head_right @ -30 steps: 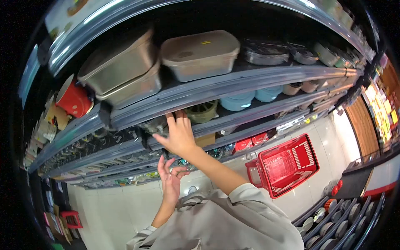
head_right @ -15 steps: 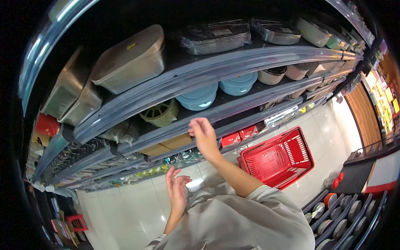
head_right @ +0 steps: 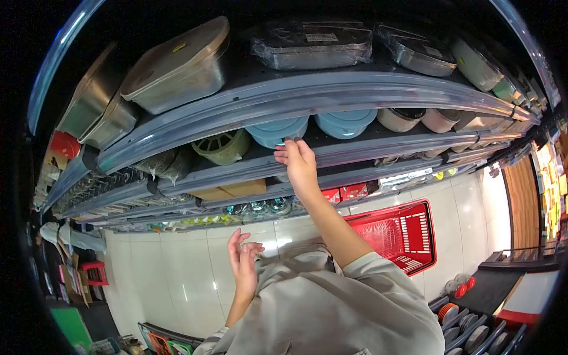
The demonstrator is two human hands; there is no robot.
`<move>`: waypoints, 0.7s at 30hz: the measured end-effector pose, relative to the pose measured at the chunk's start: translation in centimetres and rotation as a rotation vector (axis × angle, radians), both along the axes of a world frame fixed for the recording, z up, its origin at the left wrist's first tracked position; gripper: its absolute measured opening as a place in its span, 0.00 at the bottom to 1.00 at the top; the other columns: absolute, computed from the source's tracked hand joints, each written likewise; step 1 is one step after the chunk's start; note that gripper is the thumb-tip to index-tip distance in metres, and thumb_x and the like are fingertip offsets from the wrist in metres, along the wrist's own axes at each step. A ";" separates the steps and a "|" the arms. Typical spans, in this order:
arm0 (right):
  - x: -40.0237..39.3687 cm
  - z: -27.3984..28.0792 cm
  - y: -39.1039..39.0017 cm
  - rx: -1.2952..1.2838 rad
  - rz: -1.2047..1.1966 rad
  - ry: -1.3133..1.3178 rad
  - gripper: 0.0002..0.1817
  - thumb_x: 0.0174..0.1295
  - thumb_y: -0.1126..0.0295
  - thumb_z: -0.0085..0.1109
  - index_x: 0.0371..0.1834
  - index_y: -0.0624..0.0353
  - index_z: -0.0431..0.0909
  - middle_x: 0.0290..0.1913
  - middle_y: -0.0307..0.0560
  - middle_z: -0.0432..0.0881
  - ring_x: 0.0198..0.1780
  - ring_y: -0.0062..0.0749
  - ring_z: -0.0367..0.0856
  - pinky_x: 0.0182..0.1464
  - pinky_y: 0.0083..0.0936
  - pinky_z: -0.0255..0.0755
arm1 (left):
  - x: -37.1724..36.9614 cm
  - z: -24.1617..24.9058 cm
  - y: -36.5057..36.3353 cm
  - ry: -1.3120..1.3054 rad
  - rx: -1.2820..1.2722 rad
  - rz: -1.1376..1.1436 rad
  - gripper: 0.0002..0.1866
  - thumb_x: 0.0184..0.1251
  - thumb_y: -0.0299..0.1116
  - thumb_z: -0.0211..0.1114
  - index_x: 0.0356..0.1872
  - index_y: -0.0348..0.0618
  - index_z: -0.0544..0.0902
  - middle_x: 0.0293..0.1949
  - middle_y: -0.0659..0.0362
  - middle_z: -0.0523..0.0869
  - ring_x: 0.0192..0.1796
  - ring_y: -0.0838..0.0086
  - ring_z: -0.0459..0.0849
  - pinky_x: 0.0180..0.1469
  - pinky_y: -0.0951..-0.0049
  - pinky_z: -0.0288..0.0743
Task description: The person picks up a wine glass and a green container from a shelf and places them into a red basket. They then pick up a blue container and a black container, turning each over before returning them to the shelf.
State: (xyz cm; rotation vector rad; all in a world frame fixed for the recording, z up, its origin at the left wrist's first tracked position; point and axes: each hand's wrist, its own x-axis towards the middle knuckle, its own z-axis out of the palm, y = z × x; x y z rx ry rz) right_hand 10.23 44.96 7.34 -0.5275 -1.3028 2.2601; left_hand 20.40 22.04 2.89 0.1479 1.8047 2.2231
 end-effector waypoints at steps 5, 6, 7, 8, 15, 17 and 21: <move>-0.6 -1.1 0.1 0.052 -0.005 0.066 0.12 0.70 0.66 0.46 0.44 0.65 0.71 0.41 0.48 0.78 0.44 0.29 0.78 0.50 0.26 0.73 | -0.3 0.6 0.3 0.016 -0.017 -0.019 0.22 0.72 0.28 0.45 0.66 0.39 0.58 0.56 0.52 0.66 0.44 0.70 0.78 0.50 0.67 0.73; -0.7 -1.1 0.0 0.077 -0.004 0.086 0.11 0.70 0.67 0.46 0.45 0.66 0.71 0.41 0.47 0.78 0.45 0.28 0.78 0.51 0.25 0.73 | -0.5 0.8 0.3 0.010 -0.015 -0.025 0.22 0.72 0.28 0.45 0.65 0.39 0.58 0.56 0.52 0.66 0.44 0.70 0.78 0.50 0.67 0.74; -0.7 -1.2 0.0 0.076 -0.012 0.086 0.11 0.70 0.67 0.46 0.45 0.66 0.71 0.41 0.47 0.78 0.45 0.28 0.78 0.51 0.25 0.73 | -0.7 0.8 0.1 0.011 -0.017 -0.033 0.22 0.72 0.28 0.45 0.65 0.39 0.58 0.56 0.52 0.66 0.44 0.70 0.78 0.50 0.67 0.74; -0.8 -1.2 -0.1 0.092 -0.028 0.086 0.11 0.70 0.68 0.46 0.44 0.65 0.72 0.41 0.46 0.78 0.45 0.28 0.77 0.52 0.25 0.72 | -1.0 0.6 -0.1 0.024 -0.005 -0.044 0.23 0.72 0.30 0.48 0.65 0.38 0.58 0.56 0.51 0.67 0.44 0.70 0.79 0.50 0.67 0.75; -0.2 -0.8 -1.6 0.168 -0.145 0.086 0.11 0.70 0.67 0.46 0.34 0.63 0.72 0.35 0.41 0.79 0.39 0.20 0.76 0.47 0.21 0.69 | -3.3 0.6 -2.0 0.017 -0.003 -0.149 0.21 0.73 0.31 0.50 0.64 0.37 0.62 0.55 0.49 0.69 0.43 0.71 0.81 0.50 0.67 0.76; 0.0 -0.6 -2.2 0.174 -0.183 0.091 0.10 0.70 0.68 0.46 0.33 0.63 0.72 0.34 0.40 0.79 0.38 0.20 0.75 0.46 0.20 0.69 | -4.3 0.7 -2.9 0.028 -0.005 -0.203 0.21 0.73 0.32 0.50 0.64 0.37 0.62 0.55 0.50 0.69 0.44 0.70 0.80 0.50 0.66 0.76; 0.9 -0.3 -3.5 0.216 -0.251 0.082 0.09 0.68 0.69 0.46 0.34 0.62 0.73 0.33 0.38 0.78 0.37 0.17 0.73 0.45 0.19 0.68 | -6.4 1.2 -5.3 0.064 -0.008 -0.305 0.21 0.73 0.33 0.49 0.63 0.37 0.62 0.55 0.50 0.69 0.45 0.69 0.79 0.50 0.64 0.75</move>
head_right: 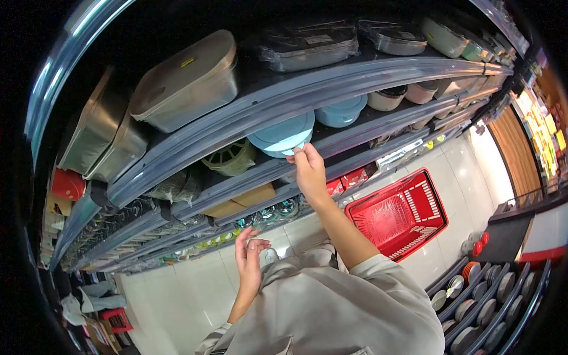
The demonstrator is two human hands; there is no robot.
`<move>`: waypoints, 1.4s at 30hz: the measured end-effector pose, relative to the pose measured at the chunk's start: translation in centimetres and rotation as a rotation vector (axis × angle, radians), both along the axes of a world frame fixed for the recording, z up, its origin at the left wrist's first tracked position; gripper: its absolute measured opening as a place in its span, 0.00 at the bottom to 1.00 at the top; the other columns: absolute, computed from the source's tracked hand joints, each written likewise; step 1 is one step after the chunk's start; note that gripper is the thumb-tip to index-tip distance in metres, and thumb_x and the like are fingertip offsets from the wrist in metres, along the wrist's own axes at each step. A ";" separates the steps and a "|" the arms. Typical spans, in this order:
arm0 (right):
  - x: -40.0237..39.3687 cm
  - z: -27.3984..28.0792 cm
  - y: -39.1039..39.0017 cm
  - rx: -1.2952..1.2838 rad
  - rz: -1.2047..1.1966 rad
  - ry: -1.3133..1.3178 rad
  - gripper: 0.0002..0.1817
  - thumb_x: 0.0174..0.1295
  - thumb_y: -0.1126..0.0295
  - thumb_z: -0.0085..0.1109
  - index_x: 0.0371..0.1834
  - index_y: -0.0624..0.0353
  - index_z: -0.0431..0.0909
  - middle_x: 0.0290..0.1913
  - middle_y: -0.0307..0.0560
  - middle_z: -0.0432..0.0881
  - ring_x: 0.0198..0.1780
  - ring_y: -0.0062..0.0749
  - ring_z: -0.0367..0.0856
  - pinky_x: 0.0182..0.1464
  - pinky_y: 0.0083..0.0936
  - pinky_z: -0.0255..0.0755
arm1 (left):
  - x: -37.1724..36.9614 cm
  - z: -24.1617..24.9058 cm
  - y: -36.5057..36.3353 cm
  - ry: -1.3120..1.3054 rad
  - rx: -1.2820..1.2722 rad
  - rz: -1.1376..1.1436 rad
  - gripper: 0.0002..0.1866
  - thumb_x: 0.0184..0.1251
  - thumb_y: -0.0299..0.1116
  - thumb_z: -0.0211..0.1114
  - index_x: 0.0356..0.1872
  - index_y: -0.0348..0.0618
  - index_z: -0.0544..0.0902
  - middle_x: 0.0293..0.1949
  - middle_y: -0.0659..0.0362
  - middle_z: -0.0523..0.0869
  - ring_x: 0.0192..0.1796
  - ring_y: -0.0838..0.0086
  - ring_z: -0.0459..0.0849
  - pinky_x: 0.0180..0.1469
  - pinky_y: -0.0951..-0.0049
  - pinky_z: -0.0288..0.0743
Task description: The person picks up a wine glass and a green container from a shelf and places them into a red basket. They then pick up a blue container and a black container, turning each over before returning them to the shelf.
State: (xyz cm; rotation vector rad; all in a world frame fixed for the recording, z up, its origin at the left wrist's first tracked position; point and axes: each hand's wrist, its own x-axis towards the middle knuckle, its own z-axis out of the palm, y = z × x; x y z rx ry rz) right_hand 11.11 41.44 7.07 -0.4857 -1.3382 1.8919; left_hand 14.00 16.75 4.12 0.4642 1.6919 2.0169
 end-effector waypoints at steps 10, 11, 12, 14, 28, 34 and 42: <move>3.1 2.0 -6.7 0.012 -0.219 -0.051 0.08 0.69 0.70 0.46 0.39 0.62 0.74 0.36 0.37 0.78 0.38 0.16 0.71 0.45 0.18 0.67 | -5.3 -0.2 -5.5 -0.070 0.088 -0.167 0.18 0.72 0.31 0.52 0.59 0.36 0.67 0.51 0.52 0.75 0.44 0.72 0.80 0.51 0.68 0.74; 3.7 2.2 -7.7 0.003 -0.250 -0.070 0.09 0.69 0.70 0.46 0.39 0.62 0.74 0.36 0.37 0.78 0.38 0.16 0.71 0.45 0.18 0.67 | -5.8 -0.1 -5.9 -0.057 0.076 -0.205 0.18 0.72 0.31 0.52 0.59 0.35 0.67 0.51 0.52 0.75 0.45 0.72 0.79 0.51 0.69 0.73; 4.4 2.4 -8.7 -0.005 -0.275 -0.150 0.09 0.70 0.70 0.45 0.40 0.63 0.74 0.37 0.37 0.78 0.40 0.16 0.72 0.46 0.18 0.67 | -6.3 0.1 -6.3 -0.043 0.063 -0.245 0.18 0.72 0.31 0.52 0.59 0.35 0.67 0.51 0.53 0.75 0.45 0.72 0.79 0.52 0.70 0.72; 5.5 3.0 -11.1 -0.021 -0.305 -0.135 0.09 0.70 0.70 0.45 0.41 0.63 0.74 0.38 0.38 0.78 0.41 0.16 0.72 0.47 0.18 0.67 | -7.2 0.2 -7.1 -0.060 0.046 -0.297 0.18 0.72 0.31 0.52 0.59 0.35 0.68 0.51 0.53 0.75 0.45 0.73 0.79 0.52 0.71 0.72; 11.9 0.1 -26.0 0.033 -0.121 -0.201 0.07 0.69 0.72 0.44 0.39 0.64 0.71 0.35 0.35 0.73 0.35 0.18 0.66 0.40 0.20 0.64 | -11.6 -2.0 -7.9 -0.512 0.141 -0.609 0.38 0.66 0.53 0.54 0.69 0.42 0.57 0.67 0.51 0.65 0.67 0.62 0.66 0.67 0.57 0.61; 12.8 -2.4 -26.6 0.231 -0.059 -0.462 0.09 0.67 0.73 0.44 0.43 0.66 0.72 0.38 0.42 0.73 0.40 0.24 0.69 0.47 0.24 0.65 | -11.2 -2.0 -9.3 -0.534 0.129 -0.543 0.34 0.64 0.44 0.56 0.68 0.38 0.59 0.65 0.50 0.68 0.66 0.61 0.68 0.66 0.59 0.61; 11.5 -3.0 -24.2 0.150 -0.268 -0.490 0.14 0.65 0.63 0.53 0.44 0.64 0.67 0.39 0.46 0.68 0.44 0.26 0.67 0.43 0.23 0.65 | -10.0 -2.4 -8.6 -0.515 0.100 -0.550 0.44 0.55 0.31 0.63 0.71 0.40 0.48 0.66 0.51 0.60 0.68 0.63 0.60 0.69 0.62 0.52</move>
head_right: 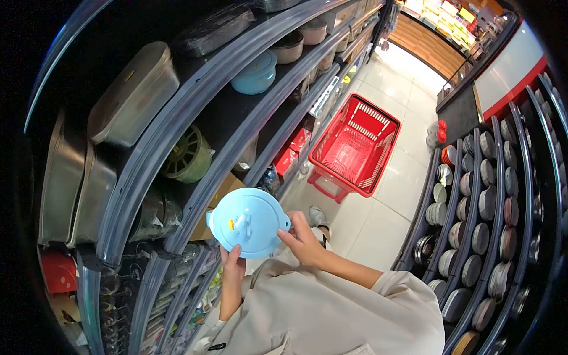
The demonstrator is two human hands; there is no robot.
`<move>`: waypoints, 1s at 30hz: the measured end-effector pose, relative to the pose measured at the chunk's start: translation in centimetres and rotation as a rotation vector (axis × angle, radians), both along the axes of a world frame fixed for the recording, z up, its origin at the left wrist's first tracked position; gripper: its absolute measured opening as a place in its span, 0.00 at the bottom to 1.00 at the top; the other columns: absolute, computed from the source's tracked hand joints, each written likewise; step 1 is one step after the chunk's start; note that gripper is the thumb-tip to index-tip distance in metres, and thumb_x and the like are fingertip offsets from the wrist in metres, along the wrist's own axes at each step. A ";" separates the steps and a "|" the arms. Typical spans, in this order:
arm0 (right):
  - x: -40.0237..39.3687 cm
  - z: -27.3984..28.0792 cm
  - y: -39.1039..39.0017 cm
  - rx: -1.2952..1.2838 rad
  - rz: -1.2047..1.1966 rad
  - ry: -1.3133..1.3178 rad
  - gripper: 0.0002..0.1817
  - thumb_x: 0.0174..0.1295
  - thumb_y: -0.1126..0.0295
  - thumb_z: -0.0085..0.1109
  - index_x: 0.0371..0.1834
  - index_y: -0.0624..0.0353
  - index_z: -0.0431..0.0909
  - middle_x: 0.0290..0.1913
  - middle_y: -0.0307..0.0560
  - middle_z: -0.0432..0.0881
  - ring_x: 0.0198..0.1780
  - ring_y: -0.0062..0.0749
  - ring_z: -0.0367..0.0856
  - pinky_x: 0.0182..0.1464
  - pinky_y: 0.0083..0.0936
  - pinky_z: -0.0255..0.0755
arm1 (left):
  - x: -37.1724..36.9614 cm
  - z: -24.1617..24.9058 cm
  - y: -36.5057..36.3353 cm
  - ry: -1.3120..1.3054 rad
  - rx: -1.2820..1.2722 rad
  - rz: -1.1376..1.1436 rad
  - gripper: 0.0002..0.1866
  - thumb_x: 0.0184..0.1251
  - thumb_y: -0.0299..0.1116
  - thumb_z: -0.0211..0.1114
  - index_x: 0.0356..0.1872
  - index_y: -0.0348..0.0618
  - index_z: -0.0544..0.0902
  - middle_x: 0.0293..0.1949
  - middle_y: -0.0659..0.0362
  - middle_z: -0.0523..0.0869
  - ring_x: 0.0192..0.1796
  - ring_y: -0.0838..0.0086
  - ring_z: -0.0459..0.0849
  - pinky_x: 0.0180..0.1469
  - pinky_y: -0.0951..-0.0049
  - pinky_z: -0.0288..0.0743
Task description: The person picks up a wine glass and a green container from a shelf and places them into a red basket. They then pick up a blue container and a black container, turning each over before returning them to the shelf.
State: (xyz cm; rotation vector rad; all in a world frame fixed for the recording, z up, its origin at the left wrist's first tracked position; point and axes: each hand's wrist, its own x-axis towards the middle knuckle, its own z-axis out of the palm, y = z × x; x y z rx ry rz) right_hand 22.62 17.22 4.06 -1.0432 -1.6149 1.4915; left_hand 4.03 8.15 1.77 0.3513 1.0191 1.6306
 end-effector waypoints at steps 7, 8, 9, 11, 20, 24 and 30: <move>2.7 0.0 5.4 -0.405 0.073 -0.142 0.28 0.59 0.52 0.64 0.48 0.63 0.66 0.45 0.48 0.74 0.47 0.27 0.73 0.48 0.25 0.70 | 3.1 0.2 3.0 0.105 -0.017 -0.033 0.44 0.55 0.27 0.62 0.72 0.39 0.48 0.66 0.51 0.60 0.68 0.66 0.60 0.69 0.67 0.52; 3.2 -0.1 5.9 -0.405 0.072 -0.138 0.28 0.59 0.52 0.64 0.48 0.63 0.66 0.45 0.48 0.74 0.47 0.27 0.73 0.48 0.25 0.70 | 3.7 0.4 3.7 0.068 -0.030 -0.037 0.43 0.56 0.26 0.61 0.72 0.39 0.48 0.66 0.50 0.60 0.68 0.66 0.60 0.69 0.67 0.53; 3.7 -0.4 6.4 -0.410 0.020 -0.048 0.29 0.58 0.52 0.64 0.50 0.64 0.66 0.48 0.50 0.74 0.49 0.28 0.73 0.50 0.24 0.70 | 4.2 0.5 4.4 0.072 -0.032 -0.040 0.43 0.56 0.26 0.61 0.72 0.39 0.48 0.66 0.50 0.60 0.68 0.66 0.60 0.69 0.67 0.53; 5.0 -0.9 7.7 -0.416 -0.040 0.048 0.30 0.58 0.53 0.65 0.52 0.64 0.66 0.50 0.52 0.75 0.52 0.29 0.73 0.52 0.24 0.69 | 5.4 0.3 6.0 0.109 -0.057 -0.069 0.41 0.58 0.25 0.60 0.72 0.39 0.48 0.66 0.50 0.60 0.68 0.66 0.60 0.68 0.68 0.53; 12.5 -4.7 13.3 -0.730 -0.169 0.519 0.30 0.61 0.62 0.61 0.63 0.64 0.63 0.56 0.46 0.73 0.56 0.29 0.74 0.55 0.31 0.71 | 10.8 -0.3 14.4 0.246 -0.065 -0.266 0.37 0.66 0.31 0.58 0.72 0.38 0.49 0.69 0.48 0.56 0.66 0.62 0.66 0.63 0.66 0.65; 15.8 -6.4 15.8 -0.656 -0.304 0.512 0.27 0.61 0.64 0.62 0.61 0.62 0.67 0.52 0.45 0.76 0.51 0.27 0.76 0.51 0.27 0.73 | 13.3 -1.4 16.8 0.253 -0.113 -0.320 0.32 0.70 0.39 0.56 0.69 0.40 0.54 0.68 0.48 0.59 0.64 0.62 0.69 0.61 0.60 0.69; 21.0 -8.4 20.3 -0.538 -0.513 0.411 0.25 0.60 0.64 0.63 0.58 0.65 0.69 0.47 0.45 0.79 0.46 0.24 0.77 0.46 0.22 0.74 | 15.9 -3.4 20.8 0.320 -0.227 -0.353 0.27 0.71 0.36 0.54 0.67 0.39 0.58 0.66 0.46 0.62 0.61 0.61 0.72 0.59 0.62 0.72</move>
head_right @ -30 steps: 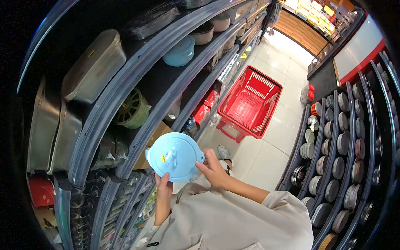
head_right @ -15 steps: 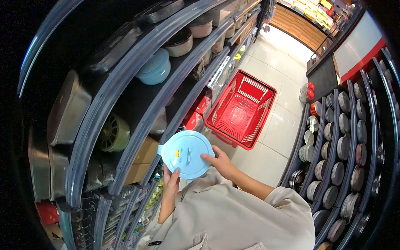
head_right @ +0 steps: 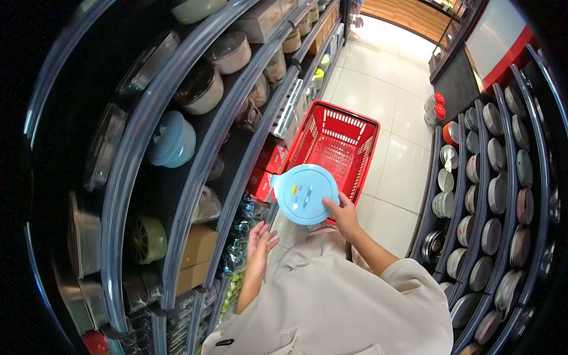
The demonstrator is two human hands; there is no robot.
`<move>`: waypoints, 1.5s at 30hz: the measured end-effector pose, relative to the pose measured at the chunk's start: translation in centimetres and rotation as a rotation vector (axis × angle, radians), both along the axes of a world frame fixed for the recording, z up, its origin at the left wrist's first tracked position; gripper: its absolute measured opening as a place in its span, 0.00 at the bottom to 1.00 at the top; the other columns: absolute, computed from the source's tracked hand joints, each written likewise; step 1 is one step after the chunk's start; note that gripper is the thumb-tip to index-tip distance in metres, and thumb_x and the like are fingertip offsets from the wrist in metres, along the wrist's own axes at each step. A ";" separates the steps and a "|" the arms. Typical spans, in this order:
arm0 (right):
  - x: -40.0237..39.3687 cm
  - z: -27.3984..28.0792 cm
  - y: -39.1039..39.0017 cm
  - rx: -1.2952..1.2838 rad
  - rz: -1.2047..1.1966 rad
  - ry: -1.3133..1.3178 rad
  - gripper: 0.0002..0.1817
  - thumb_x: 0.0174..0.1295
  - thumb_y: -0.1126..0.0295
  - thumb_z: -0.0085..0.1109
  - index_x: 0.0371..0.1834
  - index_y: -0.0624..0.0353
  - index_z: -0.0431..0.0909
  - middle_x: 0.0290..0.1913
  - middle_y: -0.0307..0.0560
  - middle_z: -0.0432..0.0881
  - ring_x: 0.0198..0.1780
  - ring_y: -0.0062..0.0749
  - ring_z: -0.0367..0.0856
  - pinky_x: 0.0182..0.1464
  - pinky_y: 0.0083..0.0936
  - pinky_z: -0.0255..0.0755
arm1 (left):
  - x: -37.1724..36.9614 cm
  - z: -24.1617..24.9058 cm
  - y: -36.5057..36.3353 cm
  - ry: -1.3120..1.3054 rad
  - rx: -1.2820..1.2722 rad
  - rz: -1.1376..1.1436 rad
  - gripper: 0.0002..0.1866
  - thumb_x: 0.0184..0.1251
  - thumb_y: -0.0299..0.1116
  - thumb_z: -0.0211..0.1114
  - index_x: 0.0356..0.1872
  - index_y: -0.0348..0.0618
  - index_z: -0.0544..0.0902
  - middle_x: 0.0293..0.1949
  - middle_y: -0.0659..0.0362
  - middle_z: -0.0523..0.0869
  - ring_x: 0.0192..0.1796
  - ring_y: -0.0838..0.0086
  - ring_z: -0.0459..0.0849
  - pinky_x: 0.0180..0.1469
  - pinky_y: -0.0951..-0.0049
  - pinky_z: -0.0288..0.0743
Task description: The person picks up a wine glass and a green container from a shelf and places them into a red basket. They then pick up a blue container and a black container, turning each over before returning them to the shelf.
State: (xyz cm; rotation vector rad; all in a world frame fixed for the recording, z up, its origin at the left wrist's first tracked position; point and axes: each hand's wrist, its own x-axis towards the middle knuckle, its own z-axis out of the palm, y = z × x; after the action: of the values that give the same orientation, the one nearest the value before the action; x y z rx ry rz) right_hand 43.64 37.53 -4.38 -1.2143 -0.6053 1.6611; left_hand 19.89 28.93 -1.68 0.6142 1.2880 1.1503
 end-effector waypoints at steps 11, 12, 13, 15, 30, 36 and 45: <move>4.2 -9.2 6.7 -0.102 0.050 -0.497 0.38 0.54 0.54 0.68 0.58 0.73 0.67 0.48 0.52 0.79 0.47 0.30 0.78 0.50 0.23 0.72 | 2.2 -0.2 0.4 0.080 -0.082 0.224 0.25 0.71 0.37 0.55 0.64 0.37 0.62 0.62 0.48 0.67 0.55 0.63 0.77 0.55 0.65 0.75; 3.8 -10.6 7.3 -0.135 0.054 -0.501 0.38 0.54 0.54 0.68 0.58 0.74 0.67 0.48 0.53 0.79 0.47 0.30 0.78 0.49 0.23 0.72 | 2.3 -0.2 0.1 0.081 -0.098 0.248 0.25 0.71 0.37 0.55 0.64 0.37 0.62 0.62 0.48 0.67 0.55 0.63 0.77 0.55 0.65 0.75; 3.7 -11.9 7.6 -0.169 0.062 -0.507 0.38 0.54 0.54 0.67 0.58 0.74 0.66 0.48 0.53 0.79 0.47 0.31 0.78 0.49 0.24 0.73 | 2.3 0.0 -0.3 0.091 -0.129 0.278 0.24 0.71 0.37 0.54 0.63 0.36 0.62 0.62 0.48 0.67 0.55 0.63 0.77 0.55 0.64 0.75; 3.6 -14.5 8.0 -0.215 0.145 -0.527 0.39 0.54 0.53 0.68 0.58 0.75 0.67 0.48 0.54 0.79 0.47 0.31 0.79 0.47 0.24 0.74 | 2.5 0.3 -1.6 0.100 -0.178 0.344 0.24 0.72 0.37 0.54 0.63 0.36 0.62 0.62 0.48 0.67 0.55 0.63 0.76 0.55 0.64 0.75; 2.2 -26.8 11.1 -0.444 0.240 -0.161 0.22 0.59 0.56 0.65 0.47 0.60 0.73 0.36 0.40 0.78 0.30 0.25 0.76 0.28 0.19 0.69 | 4.2 -0.7 -8.8 0.106 -0.321 0.818 0.21 0.72 0.35 0.52 0.62 0.38 0.65 0.60 0.50 0.69 0.54 0.63 0.77 0.55 0.63 0.74; 4.0 -29.5 10.3 -0.539 0.404 0.015 0.18 0.67 0.58 0.53 0.52 0.59 0.70 0.44 0.42 0.77 0.41 0.28 0.76 0.40 0.27 0.72 | 3.8 -2.3 -9.1 0.075 -0.305 0.842 0.20 0.72 0.32 0.50 0.62 0.40 0.66 0.60 0.52 0.70 0.53 0.65 0.77 0.54 0.64 0.74; 5.3 -33.8 10.2 -0.541 0.391 0.129 0.23 0.72 0.57 0.35 0.60 0.64 0.62 0.47 0.60 0.77 0.41 0.53 0.78 0.41 0.45 0.74 | 2.0 -3.9 -8.9 0.037 -0.280 0.745 0.21 0.71 0.35 0.54 0.62 0.40 0.66 0.59 0.51 0.71 0.53 0.70 0.77 0.53 0.72 0.73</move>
State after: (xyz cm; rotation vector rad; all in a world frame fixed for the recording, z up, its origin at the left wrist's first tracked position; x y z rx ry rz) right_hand 48.96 47.69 -38.14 -1.4088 -0.3291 2.3160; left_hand 21.93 20.02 -5.62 -0.0787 1.7388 1.5103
